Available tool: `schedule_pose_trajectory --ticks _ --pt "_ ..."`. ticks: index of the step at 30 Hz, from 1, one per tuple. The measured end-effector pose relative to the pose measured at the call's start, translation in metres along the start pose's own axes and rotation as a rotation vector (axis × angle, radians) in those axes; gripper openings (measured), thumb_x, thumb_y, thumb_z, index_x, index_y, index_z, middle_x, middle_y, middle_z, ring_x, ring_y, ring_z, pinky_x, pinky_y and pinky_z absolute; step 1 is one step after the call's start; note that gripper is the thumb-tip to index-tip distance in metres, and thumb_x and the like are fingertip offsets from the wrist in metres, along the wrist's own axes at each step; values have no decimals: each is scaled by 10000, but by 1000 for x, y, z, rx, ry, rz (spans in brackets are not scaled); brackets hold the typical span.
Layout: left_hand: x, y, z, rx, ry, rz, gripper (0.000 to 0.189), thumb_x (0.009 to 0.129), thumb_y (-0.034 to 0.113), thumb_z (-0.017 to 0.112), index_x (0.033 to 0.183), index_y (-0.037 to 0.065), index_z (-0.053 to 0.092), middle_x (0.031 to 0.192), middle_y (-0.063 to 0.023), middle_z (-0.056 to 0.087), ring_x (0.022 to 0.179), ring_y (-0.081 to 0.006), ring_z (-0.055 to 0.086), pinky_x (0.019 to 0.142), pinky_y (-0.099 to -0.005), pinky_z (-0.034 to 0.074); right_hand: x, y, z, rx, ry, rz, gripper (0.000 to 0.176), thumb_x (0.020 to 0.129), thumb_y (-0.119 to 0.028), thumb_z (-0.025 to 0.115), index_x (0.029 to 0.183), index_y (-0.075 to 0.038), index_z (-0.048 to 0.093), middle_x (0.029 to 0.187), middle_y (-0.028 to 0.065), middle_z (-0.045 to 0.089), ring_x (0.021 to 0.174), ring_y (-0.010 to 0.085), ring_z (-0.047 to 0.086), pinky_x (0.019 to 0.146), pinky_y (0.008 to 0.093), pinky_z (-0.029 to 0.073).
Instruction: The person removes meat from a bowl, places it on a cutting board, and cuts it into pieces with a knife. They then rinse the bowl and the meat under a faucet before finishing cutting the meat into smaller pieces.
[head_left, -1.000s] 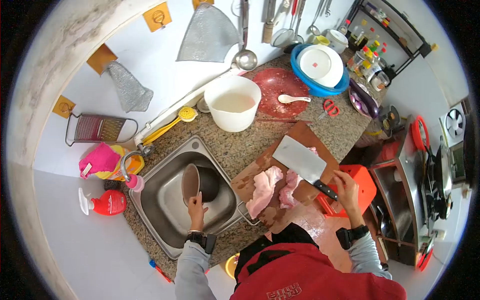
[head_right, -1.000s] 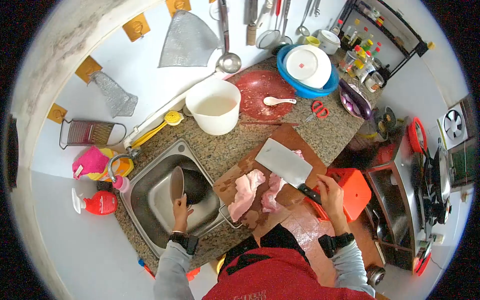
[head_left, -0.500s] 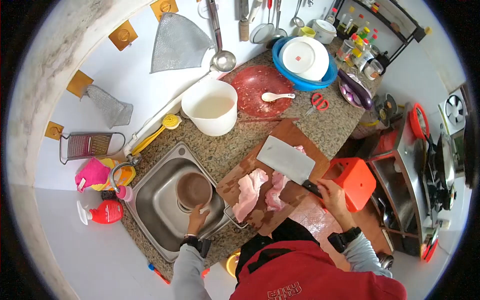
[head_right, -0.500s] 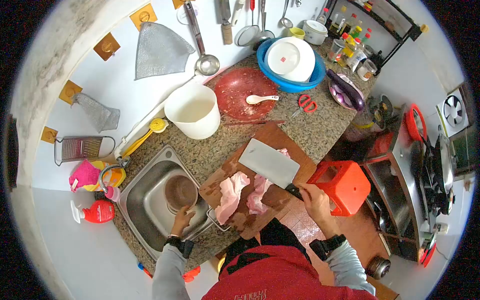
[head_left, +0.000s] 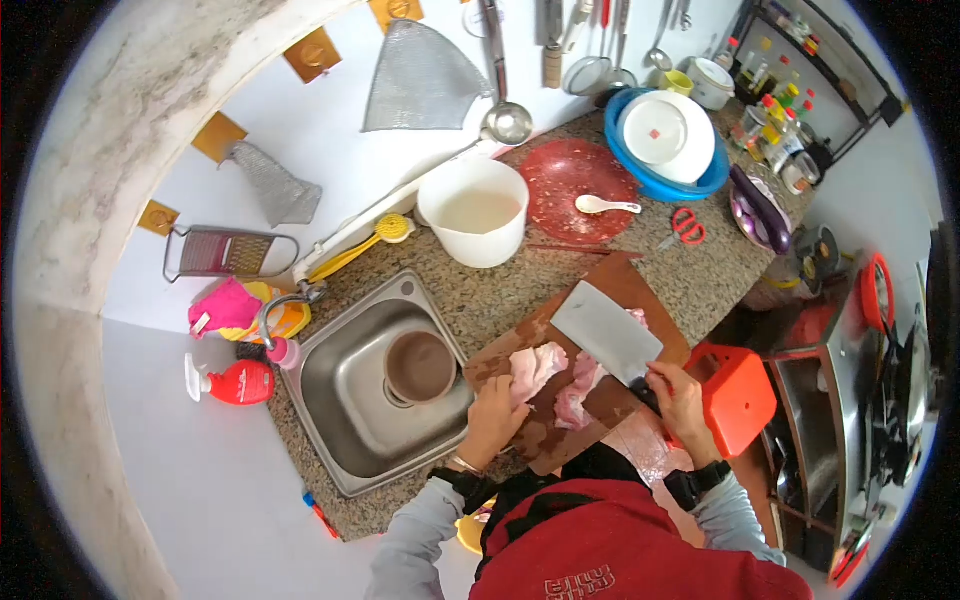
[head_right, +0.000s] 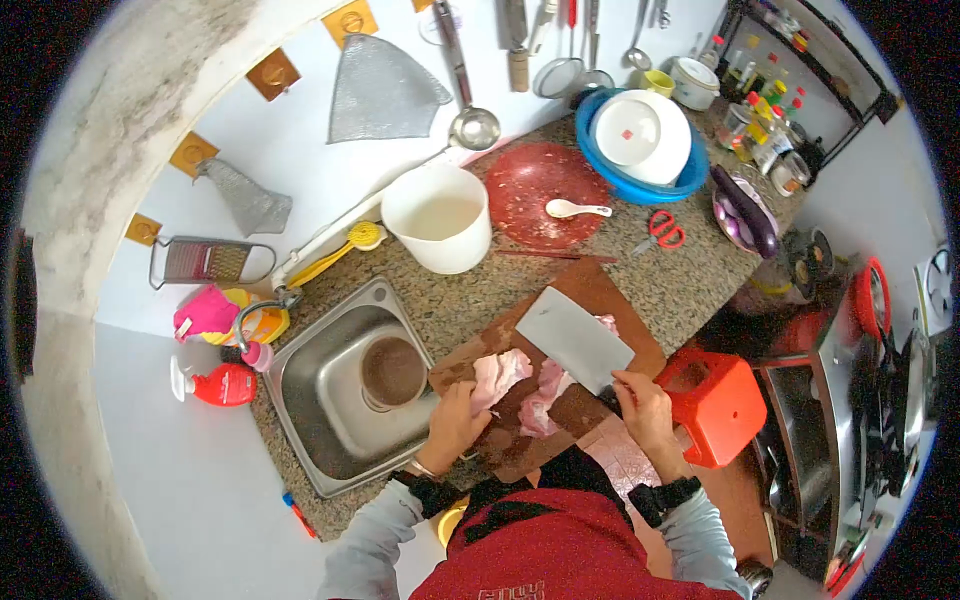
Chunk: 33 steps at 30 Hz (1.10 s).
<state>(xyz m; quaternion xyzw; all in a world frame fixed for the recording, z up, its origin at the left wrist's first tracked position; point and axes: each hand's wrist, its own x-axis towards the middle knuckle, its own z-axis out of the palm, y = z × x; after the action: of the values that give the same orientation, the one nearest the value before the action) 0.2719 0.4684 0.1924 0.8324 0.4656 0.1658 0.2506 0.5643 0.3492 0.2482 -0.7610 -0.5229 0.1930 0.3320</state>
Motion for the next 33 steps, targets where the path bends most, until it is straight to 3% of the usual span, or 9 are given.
schedule_pose_trajectory --ticks 4,6,8,16,18,20,24,28,33 --pt "-5 -53 -13 -550 -89 -357 313 854 212 632 1103 43 548 816 -33 575 664 -176 552 585 -334 481 -1 2 -3 12 20 37 184 870 -72 636 1040 -11 665 948 166 687 858 310 684 734 354 538" --pt "-2 -69 -44 -801 -58 -716 296 898 264 583 1051 11 578 789 -47 608 685 -122 556 605 -282 457 -4 1 -5 24 14 64 184 869 -77 638 1038 -10 665 955 169 688 865 306 684 738 351 538" --pt "-6 -93 -59 -761 60 -663 298 896 268 603 1040 7 596 788 5 578 662 -70 511 569 -253 447 -8 6 -1 41 5 90 186 867 -78 642 1038 -8 665 959 171 688 868 308 684 742 356 538" --pt "7 -211 -33 -134 -142 -760 559 911 499 489 1072 -24 605 976 -250 644 937 -405 612 829 -455 458 -16 -9 1 2 -6 51 179 859 -82 644 1026 -25 673 956 175 686 866 333 676 750 378 536" --pt "6 -216 -17 -212 -33 -700 512 910 446 543 1135 -10 608 999 -231 652 945 -372 627 848 -427 474 -18 -9 -2 -9 -9 73 182 854 -81 649 1027 -34 676 945 175 684 854 338 674 742 379 536" --pt "8 -173 -24 -207 179 -375 424 906 354 594 1171 23 615 997 -208 660 949 -331 645 849 -390 489 -22 -4 -3 -14 7 77 182 855 -89 649 1026 -35 678 942 177 685 846 341 675 731 382 538" --pt "21 -36 -35 -367 35 -175 352 887 269 648 1099 -12 647 971 -132 686 779 -225 651 707 -322 513 -23 7 0 -22 71 69 185 848 -105 659 1022 -45 678 909 165 679 825 333 665 726 395 522" --pt "13 56 13 -33 -121 123 407 794 272 739 1076 13 602 987 -136 610 901 -307 623 693 -385 522 -22 19 4 -235 41 -2 286 816 -148 694 1089 -76 646 936 120 653 887 309 621 761 421 476" --pt "24 67 46 -12 -214 111 337 778 233 724 992 26 565 1008 -155 587 888 -330 599 691 -423 509 -23 22 3 -234 -60 -35 414 787 -149 720 1176 -78 596 1004 111 644 967 313 599 797 435 461"
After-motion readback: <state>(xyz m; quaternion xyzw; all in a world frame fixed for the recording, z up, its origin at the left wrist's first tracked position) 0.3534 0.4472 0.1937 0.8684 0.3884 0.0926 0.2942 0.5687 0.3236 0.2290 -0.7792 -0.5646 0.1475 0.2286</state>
